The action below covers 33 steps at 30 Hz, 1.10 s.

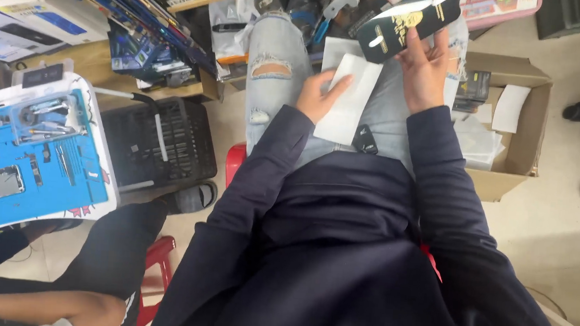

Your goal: Packaging mobile phone screen protectors by placing them into protective sleeves and then into retail boxes.

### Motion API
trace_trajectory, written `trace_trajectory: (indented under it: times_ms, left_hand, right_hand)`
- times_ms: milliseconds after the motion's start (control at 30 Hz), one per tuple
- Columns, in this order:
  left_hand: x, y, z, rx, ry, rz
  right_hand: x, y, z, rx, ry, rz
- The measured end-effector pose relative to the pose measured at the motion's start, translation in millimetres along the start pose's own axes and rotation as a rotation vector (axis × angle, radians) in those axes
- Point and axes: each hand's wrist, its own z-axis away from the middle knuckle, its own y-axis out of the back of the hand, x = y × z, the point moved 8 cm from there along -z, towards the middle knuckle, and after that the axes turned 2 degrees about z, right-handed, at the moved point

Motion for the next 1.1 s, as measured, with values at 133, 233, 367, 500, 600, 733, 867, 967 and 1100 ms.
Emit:
trace_trajectory:
  times_ms: [133,233,367,500,600,733,867,967,1100]
  left_hand:
    - [5,2,-6,0.0,0.059,0.018]
    - [4,1,-1,-0.003,-0.037,0.014]
    - [-1,5,-4,0.034,-0.008,-0.057]
    - [-10,1,-1,0.019,-0.089,-0.115]
    - [-10,1,-3,-0.007,0.016,-0.054]
    - [-2,3,-8,-0.014,0.022,-0.087]
    - [-37,4,2,0.034,0.042,-0.075]
    - [-19,3,-16,0.01,-0.029,-0.066]
    - [-6,-7,7,-0.064,0.085,-0.059]
  right_hand:
    - [-11,-13,-1,-0.036,0.011,0.052]
    - [-11,-18,5,-0.098,0.059,0.119]
    - [-12,-18,5,-0.071,0.029,0.189]
    - [-20,-18,12,-0.119,0.046,0.26]
    - [-24,-32,15,-0.166,0.051,0.301]
    - [-24,-34,8,-0.225,0.112,0.37]
    - [-12,-39,21,-0.342,0.116,0.405]
    - [-9,-30,-1,-0.342,0.159,0.355]
    - [-41,-39,22,-0.304,0.17,0.389]
